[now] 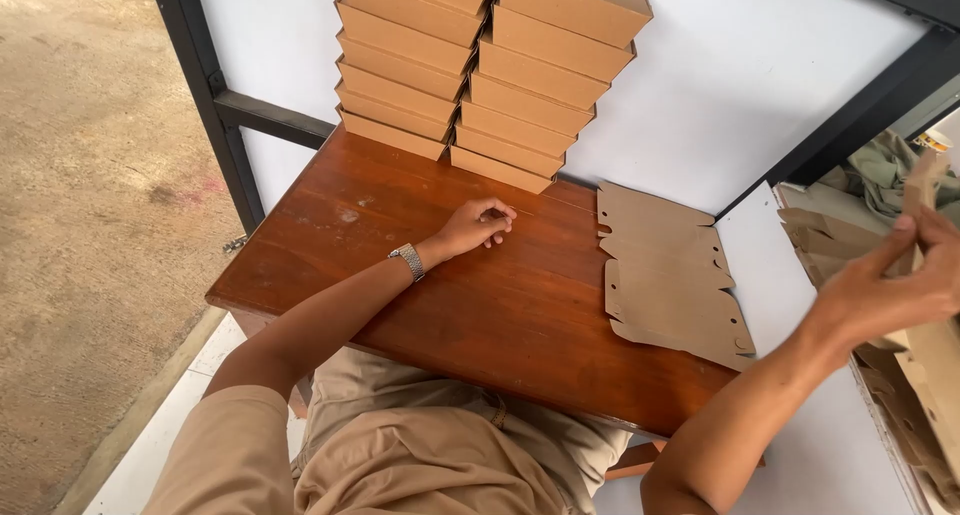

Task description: Assembling cardboard food boxes by folding templates along pre-scored lines and tucking in tabs.

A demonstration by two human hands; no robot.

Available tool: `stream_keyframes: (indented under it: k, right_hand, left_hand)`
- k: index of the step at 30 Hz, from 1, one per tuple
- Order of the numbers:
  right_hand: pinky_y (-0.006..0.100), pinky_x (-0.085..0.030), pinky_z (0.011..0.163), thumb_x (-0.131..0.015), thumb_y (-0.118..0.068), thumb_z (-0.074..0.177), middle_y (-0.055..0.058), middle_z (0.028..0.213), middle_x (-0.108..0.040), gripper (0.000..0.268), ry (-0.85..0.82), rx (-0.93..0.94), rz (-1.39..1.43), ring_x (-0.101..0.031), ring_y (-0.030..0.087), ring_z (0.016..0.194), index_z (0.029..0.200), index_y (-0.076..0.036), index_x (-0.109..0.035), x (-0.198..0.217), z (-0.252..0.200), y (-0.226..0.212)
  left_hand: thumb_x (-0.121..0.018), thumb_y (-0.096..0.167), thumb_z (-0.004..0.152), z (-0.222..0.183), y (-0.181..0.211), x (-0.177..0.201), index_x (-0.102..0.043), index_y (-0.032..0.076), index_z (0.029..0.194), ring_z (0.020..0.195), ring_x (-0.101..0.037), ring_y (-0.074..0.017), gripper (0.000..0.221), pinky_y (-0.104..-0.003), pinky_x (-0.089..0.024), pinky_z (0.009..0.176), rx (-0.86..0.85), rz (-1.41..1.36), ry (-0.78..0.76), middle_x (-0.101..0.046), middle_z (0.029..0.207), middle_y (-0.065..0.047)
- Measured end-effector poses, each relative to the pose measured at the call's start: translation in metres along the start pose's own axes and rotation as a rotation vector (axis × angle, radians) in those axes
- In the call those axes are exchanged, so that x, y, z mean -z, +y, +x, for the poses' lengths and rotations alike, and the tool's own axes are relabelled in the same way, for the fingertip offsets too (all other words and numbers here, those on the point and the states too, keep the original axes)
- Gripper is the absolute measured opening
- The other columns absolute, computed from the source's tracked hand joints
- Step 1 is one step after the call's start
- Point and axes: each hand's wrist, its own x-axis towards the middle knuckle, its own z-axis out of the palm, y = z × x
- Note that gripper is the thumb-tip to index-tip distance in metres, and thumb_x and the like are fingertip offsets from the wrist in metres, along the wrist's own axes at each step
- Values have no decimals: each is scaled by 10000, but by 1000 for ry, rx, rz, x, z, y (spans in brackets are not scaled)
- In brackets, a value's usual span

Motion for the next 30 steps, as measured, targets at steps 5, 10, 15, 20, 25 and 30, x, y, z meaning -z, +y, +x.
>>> stream_keyframes:
  k: [5,10,15,20,25,30]
  right_hand:
    - [536,-576,847,-503,-37,1158,306,1013,-665,265,57,198,348,-694,468,947,1030,166,-618,-8,-11,-76]
    - [493,-629,778,-685,69,924,213,1039,-749,45,-393,233,892,-747,395,933,941,61,-726,18,-27,-189]
    - [614,-506,1026,-667,-70,959,294,1350,-610,328,-1497,351,1518,-533,515,1279,1238,87,-596,18,-43,-210]
    - [608,-477,1028,-678,-171,966,226,1276,-686,332,-1599,74,1284,-627,452,1196,1274,-48,-681,-43,-54,-170]
    - [414,-528,927,-669,-122,1025,57,1173,-735,146,-994,-196,949,-699,287,1096,1144,-92,-748,-117,-118,-108]
    - [402,-530,964,-535,-342,1105,65,1167,-735,311,-1049,-677,1016,-647,183,1117,1258,-143,-718,-126,-150,-86]
  left_hand:
    - [-609,195,994,7,-5,4,-683,85,1135,753,-708,-135,194,-231,-564,600,-2,-61,-32,-741,1023,-64]
    - [-448,675,985,-5,10,18,-581,-15,1342,954,-752,-287,789,-404,-621,831,56,-273,-95,-689,1232,-249]
    - [-500,644,954,-28,21,17,-597,1,1339,992,-737,-294,756,-412,-604,861,120,-290,-155,-689,1245,-225]
    - [-552,612,923,-51,36,24,-614,17,1336,1030,-722,-301,728,-421,-586,891,176,-293,-211,-690,1257,-202]
    - [-604,581,893,-64,53,24,-630,32,1334,1068,-707,-308,705,-430,-569,921,238,-275,-300,-690,1270,-179]
    - [-656,550,862,-55,77,19,-646,48,1331,1107,-692,-316,687,-438,-552,951,284,-244,-421,-691,1283,-156]
